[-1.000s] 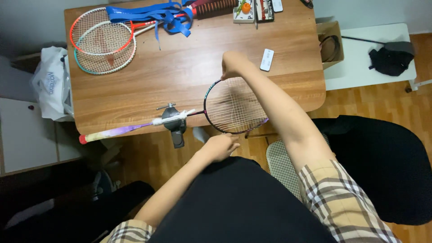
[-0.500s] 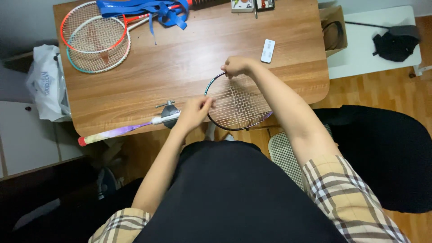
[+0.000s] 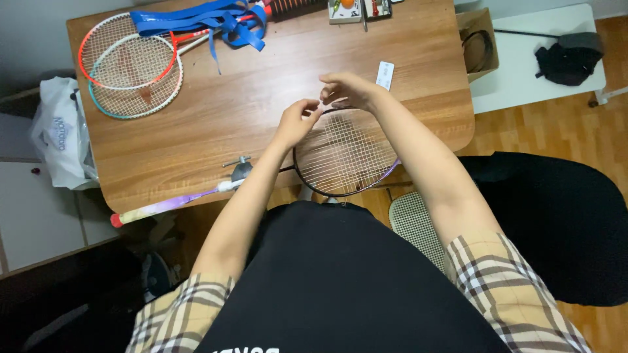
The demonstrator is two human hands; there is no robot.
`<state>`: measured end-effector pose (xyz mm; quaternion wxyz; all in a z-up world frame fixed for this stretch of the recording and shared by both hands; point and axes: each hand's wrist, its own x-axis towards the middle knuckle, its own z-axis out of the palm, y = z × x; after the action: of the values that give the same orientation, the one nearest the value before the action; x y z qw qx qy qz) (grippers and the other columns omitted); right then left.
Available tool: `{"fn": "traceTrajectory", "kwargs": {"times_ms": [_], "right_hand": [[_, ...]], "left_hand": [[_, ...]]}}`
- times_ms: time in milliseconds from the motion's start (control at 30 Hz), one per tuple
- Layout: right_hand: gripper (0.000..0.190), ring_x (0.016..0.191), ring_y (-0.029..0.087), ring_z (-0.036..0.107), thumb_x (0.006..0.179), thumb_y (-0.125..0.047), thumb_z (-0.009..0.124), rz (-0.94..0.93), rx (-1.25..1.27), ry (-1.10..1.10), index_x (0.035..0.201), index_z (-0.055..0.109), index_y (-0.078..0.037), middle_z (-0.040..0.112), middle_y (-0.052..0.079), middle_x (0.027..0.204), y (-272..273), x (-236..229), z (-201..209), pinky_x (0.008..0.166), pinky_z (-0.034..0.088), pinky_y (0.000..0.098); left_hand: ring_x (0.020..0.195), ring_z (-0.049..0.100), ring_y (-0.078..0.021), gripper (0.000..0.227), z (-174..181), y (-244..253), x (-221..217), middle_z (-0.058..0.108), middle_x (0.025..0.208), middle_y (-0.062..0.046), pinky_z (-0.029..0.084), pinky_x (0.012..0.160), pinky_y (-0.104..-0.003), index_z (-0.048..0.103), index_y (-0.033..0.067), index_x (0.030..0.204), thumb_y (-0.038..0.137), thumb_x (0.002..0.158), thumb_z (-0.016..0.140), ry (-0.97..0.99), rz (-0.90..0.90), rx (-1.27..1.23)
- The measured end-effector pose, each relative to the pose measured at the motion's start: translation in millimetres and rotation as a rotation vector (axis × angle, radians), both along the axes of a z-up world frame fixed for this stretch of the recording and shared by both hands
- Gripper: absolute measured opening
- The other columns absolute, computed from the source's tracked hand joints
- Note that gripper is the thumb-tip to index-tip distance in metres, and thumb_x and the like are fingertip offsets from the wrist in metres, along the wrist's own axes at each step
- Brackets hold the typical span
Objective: The person wraps a blue overgrip around the handle of a badminton racket held in a small vise on the table, smoothing it as they wind it down the handle. They then thread string through the racket grommets, pull the string taut by hand across the frame, and work the string ends to tension and secure the strings.
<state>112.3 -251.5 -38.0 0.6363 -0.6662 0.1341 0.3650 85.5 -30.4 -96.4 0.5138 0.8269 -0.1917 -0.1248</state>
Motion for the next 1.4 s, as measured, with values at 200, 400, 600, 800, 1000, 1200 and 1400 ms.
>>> {"fn": "traceTrajectory", "kwargs": {"times_ms": [200, 400, 600, 800, 1000, 1200, 1400], "right_hand": [[0.023, 0.087, 0.021, 0.072, 0.091, -0.030, 0.074, -0.424, 0.361, -0.087, 0.082, 0.066, -0.010, 0.069, 0.004, 0.081, -11, -1, -24, 0.084, 0.059, 0.0341], [0.023, 0.079, 0.019, 0.070, 0.094, -0.028, 0.071, -0.641, 0.434, -0.087, 0.081, 0.063, -0.011, 0.067, 0.004, 0.080, -12, -2, -46, 0.074, 0.056, 0.0335], [0.018, 0.081, 0.017, 0.065, 0.091, -0.024, 0.072, -0.281, -0.208, -0.706, 0.098, 0.068, -0.008, 0.069, 0.004, 0.092, 24, -11, 0, 0.070, 0.055, 0.0304], [0.025, 0.078, 0.016, 0.065, 0.105, -0.027, 0.061, 0.332, -0.277, -0.917, 0.098, 0.073, -0.006, 0.069, 0.004, 0.087, 63, -15, 62, 0.071, 0.052, 0.0309], [0.027, 0.062, 0.011, 0.047, 0.106, -0.027, 0.055, -0.087, 0.181, -0.591, 0.089, 0.063, -0.008, 0.051, -0.003, 0.071, 63, 36, 1, 0.057, 0.039, 0.0301], [0.023, 0.063, 0.012, 0.045, 0.105, -0.021, 0.057, -0.565, 1.005, -0.360, 0.086, 0.058, -0.008, 0.051, 0.002, 0.077, 39, 88, 67, 0.064, 0.039, 0.0311], [0.030, 0.057, 0.009, 0.042, 0.107, -0.034, 0.061, -0.411, 0.214, -0.631, 0.100, 0.069, -0.006, 0.053, 0.005, 0.073, 41, 52, 79, 0.052, 0.030, 0.0282]], "left_hand": [[0.083, 0.074, -0.0176, 0.023, -49, -18, 31, 0.079, 0.090, -0.008, 0.059, 0.078, -0.033, 0.077, -0.0003, 0.103, 0.019, 0.096, 0.069, 0.210, -0.031, -0.024], [0.056, 0.066, -0.0129, 0.023, 3, -5, 61, 0.059, 0.066, 0.000, 0.053, 0.053, -0.027, 0.070, 0.0000, 0.107, 0.017, 0.104, 0.055, 0.479, 0.269, -0.347], [0.043, 0.028, -0.0052, 0.011, -1, 69, 142, 0.034, 0.061, 0.008, 0.018, 0.037, -0.021, 0.055, 0.0052, 0.093, 0.006, 0.104, 0.056, 1.417, 0.166, -1.319], [0.046, 0.032, -0.0099, 0.028, 105, 122, 133, 0.040, 0.068, 0.002, 0.025, 0.040, -0.022, 0.050, -0.0166, 0.122, -0.004, 0.097, 0.050, 1.673, 0.528, -1.830], [0.112, 0.065, -0.0246, 0.030, 105, 83, 86, 0.071, 0.116, -0.009, 0.049, 0.098, -0.049, 0.056, 0.0037, 0.116, 0.021, 0.092, 0.051, 0.841, 0.453, -1.282], [0.110, 0.063, -0.0094, 0.032, 97, 17, 13, 0.070, 0.114, 0.003, 0.047, 0.095, -0.027, 0.062, 0.0241, 0.128, 0.026, 0.097, 0.054, 0.445, -0.129, -0.407], [0.051, 0.036, -0.0070, 0.015, 103, 41, 37, 0.041, 0.064, 0.006, 0.027, 0.045, -0.025, 0.059, 0.0135, 0.089, 0.015, 0.102, 0.052, 0.471, 0.033, -0.723]]}}
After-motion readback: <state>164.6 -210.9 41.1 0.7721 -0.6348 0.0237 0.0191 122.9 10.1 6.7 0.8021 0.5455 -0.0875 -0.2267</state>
